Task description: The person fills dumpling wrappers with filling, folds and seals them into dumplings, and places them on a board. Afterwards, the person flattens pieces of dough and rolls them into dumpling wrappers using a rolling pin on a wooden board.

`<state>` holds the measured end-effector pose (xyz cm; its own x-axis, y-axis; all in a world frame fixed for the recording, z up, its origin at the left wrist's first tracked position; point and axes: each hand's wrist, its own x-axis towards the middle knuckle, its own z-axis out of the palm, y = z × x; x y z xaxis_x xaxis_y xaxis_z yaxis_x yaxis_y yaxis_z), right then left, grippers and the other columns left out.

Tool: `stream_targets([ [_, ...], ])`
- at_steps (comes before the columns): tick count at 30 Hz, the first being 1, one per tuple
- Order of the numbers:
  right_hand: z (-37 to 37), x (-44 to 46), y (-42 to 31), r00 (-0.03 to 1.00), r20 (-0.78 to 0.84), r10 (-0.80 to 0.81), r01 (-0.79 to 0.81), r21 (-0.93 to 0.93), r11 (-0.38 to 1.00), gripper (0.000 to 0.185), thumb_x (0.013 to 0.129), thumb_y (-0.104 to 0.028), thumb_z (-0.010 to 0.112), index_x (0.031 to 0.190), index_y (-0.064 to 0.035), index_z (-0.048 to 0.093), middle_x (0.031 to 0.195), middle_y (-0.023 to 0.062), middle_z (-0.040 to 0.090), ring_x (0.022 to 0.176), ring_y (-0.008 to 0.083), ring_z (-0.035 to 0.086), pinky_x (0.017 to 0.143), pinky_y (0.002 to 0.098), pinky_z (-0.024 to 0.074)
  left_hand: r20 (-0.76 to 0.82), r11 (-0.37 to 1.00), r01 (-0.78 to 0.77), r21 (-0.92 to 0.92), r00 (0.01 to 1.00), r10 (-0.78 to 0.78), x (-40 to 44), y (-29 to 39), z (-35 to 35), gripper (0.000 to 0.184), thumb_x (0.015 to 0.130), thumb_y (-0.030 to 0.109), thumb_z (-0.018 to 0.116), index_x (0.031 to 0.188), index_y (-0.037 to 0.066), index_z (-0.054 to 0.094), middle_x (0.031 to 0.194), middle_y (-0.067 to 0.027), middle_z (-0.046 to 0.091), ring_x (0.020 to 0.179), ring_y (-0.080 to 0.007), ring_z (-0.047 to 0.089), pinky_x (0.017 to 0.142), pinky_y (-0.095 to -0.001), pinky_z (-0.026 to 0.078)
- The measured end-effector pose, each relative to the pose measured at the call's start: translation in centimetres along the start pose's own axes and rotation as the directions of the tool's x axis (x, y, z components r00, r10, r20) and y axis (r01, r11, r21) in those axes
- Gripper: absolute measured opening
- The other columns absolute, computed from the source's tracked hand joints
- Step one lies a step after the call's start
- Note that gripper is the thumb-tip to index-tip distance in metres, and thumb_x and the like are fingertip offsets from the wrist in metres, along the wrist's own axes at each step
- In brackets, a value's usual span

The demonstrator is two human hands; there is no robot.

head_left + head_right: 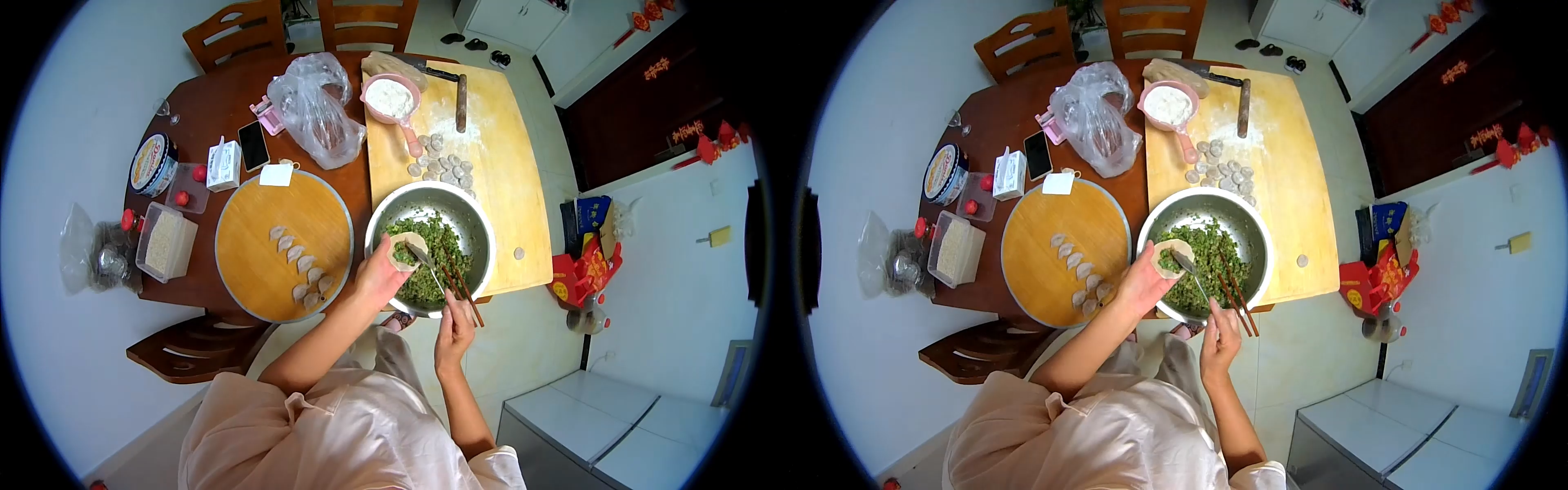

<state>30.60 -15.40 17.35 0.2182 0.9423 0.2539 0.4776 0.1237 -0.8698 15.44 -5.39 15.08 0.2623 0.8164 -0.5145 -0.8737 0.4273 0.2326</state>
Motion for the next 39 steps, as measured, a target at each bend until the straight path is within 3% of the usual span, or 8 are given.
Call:
stream_targets([
  [3, 0.2, 0.0, -1.5, 0.995, 0.06, -0.081, 0.083, -0.037, 0.996, 0.03, 0.089, 0.006, 0.052, 0.115, 0.0015, 0.066, 0.079, 0.0068, 0.052, 0.072, 0.0157, 0.049, 0.064, 0.0262, 0.0402, 0.033, 1.0, -0.004, 0.0, 0.999, 0.004, 0.0, 0.1, -0.3, 0.047, 0.103, 0.04, 0.039, 0.133, 0.004, 0.044, 0.132, -0.0106, 0.053, 0.124, -0.0244, 0.05, 0.107, -0.042, 0.04],
  [7, -2.7, 1.4, -1.7, 0.996, 0.039, -0.077, 0.077, 0.01, 0.997, 0.027, 0.085, 0.006, 0.055, 0.108, 0.0008, 0.068, 0.076, 0.0065, 0.052, 0.07, 0.0152, 0.049, 0.063, 0.0259, 0.0392, 0.042, 0.993, 0.047, 0.11, 0.998, -0.052, -0.8, 2.2, -0.6, 0.05, 0.102, 0.042, 0.039, 0.134, 0.003, 0.043, 0.132, -0.0111, 0.053, 0.122, -0.024, 0.052, 0.105, -0.0435, 0.041],
  [10, -5.6, 2.6, -2.3, 0.975, 0.217, -0.04, 0.038, 0.014, 0.999, 0.027, 0.084, 0.006, 0.054, 0.107, 0.0007, 0.069, 0.075, 0.0062, 0.053, 0.069, 0.0149, 0.049, 0.064, 0.026, 0.0395, 0.098, 0.98, 0.087, 0.18, 0.99, -0.106, -1.3, 4.0, -0.6, 0.052, 0.103, 0.044, 0.037, 0.132, 0.002, 0.045, 0.13, -0.0116, 0.055, 0.12, -0.0232, 0.054, 0.103, -0.0424, 0.044],
  [14, -6.8, 3.8, -3.5, 0.934, 0.341, -0.104, 0.097, 0.036, 0.995, 0.027, 0.083, 0.008, 0.055, 0.105, 0.0014, 0.069, 0.074, 0.0067, 0.052, 0.069, 0.016, 0.05, 0.064, 0.0254, 0.0394, 0.168, 0.942, 0.141, 0.304, 0.966, -0.199, -2.1, 5.0, -0.1, 0.056, 0.102, 0.047, 0.035, 0.134, 0.002, 0.043, 0.132, -0.0112, 0.054, 0.121, -0.0228, 0.054, 0.102, -0.042, 0.044],
  [20, -6.2, 4.7, -4.6, 0.925, 0.373, -0.068, 0.078, -0.011, 0.997, 0.025, 0.084, 0.008, 0.054, 0.104, 0.003, 0.068, 0.074, 0.0063, 0.052, 0.067, 0.0159, 0.049, 0.062, 0.0255, 0.0383, 0.245, 0.917, 0.149, 0.37, 0.936, -0.251, -2.9, 4.8, 0.1, 0.059, 0.102, 0.047, 0.034, 0.135, -0.001, 0.044, 0.132, -0.0125, 0.055, 0.122, -0.0234, 0.054, 0.104, -0.0426, 0.043],
  [29, -5.9, 4.4, -2.0, 0.974, 0.224, -0.022, -0.001, 0.102, 0.995, 0.023, 0.09, 0.004, 0.052, 0.106, 0.0019, 0.068, 0.073, 0.0005, 0.049, 0.065, 0.0077, 0.044, 0.055, 0.0205, 0.034, 0.177, 0.923, 0.147, 0.354, 0.959, -0.221, -2.9, 3.9, -0.6, 0.06, 0.102, 0.047, 0.034, 0.134, -0.003, 0.044, 0.134, -0.0142, 0.053, 0.123, -0.0244, 0.052, 0.106, -0.0414, 0.042],
  [38, -4.9, 3.4, -1.4, 0.98, 0.192, 0.057, -0.085, 0.144, 0.986, 0.023, 0.09, 0.003, 0.054, 0.108, 0.0011, 0.068, 0.073, -0.0003, 0.047, 0.063, 0.0074, 0.044, 0.056, 0.0206, 0.0336, 0.159, 0.937, 0.181, 0.299, 0.959, -0.236, -2.5, 3.1, -0.7, 0.059, 0.102, 0.047, 0.037, 0.136, -0.001, 0.042, 0.134, -0.0132, 0.052, 0.125, -0.0243, 0.051, 0.108, -0.0426, 0.04],
  [39, -4.8, 3.3, -1.1, 0.981, 0.194, -0.002, -0.02, 0.115, 0.993, 0.024, 0.089, 0.005, 0.054, 0.108, 0.0012, 0.068, 0.073, 0.0009, 0.049, 0.065, 0.0087, 0.045, 0.058, 0.0215, 0.0348, 0.154, 0.94, 0.184, 0.288, 0.96, -0.235, -2.6, 3.1, -0.5, 0.059, 0.102, 0.047, 0.036, 0.136, 0.0, 0.042, 0.135, -0.0132, 0.052, 0.125, -0.0243, 0.051, 0.108, -0.0427, 0.04],
])
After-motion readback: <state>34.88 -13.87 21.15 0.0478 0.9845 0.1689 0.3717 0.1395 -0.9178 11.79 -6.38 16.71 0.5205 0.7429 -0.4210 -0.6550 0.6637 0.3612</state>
